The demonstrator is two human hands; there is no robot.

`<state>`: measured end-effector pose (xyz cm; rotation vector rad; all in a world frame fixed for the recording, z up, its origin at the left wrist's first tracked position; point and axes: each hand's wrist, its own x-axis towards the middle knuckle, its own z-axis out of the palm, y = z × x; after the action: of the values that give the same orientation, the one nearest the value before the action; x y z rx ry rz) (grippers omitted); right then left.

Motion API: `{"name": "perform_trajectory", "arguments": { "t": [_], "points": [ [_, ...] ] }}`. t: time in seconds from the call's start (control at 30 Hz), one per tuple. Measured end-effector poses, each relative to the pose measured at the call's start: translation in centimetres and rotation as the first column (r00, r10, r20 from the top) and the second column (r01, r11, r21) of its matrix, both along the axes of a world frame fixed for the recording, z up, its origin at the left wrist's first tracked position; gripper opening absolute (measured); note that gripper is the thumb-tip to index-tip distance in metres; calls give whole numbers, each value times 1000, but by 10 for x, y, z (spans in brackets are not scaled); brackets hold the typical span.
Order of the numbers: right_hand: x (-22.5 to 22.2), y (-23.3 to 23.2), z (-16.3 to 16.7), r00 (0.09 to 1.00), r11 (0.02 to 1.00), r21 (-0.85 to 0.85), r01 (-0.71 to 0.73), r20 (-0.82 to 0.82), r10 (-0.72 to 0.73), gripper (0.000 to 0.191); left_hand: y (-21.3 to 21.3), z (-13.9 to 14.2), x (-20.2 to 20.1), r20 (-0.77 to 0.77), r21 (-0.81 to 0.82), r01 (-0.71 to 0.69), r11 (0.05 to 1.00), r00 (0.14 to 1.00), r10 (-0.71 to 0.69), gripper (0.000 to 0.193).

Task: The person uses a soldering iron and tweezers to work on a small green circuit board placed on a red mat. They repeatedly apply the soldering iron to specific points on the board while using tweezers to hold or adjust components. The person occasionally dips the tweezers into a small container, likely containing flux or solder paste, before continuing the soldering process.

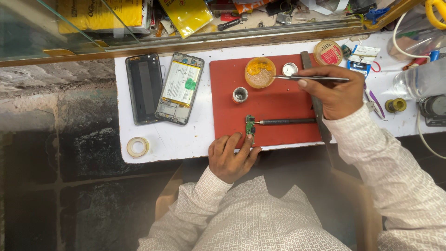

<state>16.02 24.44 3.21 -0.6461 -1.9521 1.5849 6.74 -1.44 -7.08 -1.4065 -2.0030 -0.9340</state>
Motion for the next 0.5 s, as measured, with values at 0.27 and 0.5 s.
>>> {"name": "perform_trajectory", "arguments": {
  "t": [0.27,0.5],
  "points": [
    [46,-53,9,998,998,-11,64,-9,-65,23,0,1,0,20,-8,10,1000,1000,-10,33],
    [52,-115,-10,995,917,391,74,36,-96,20,1,-1,-1,9,7,6,1000,1000,-6,33]
  ]
}}
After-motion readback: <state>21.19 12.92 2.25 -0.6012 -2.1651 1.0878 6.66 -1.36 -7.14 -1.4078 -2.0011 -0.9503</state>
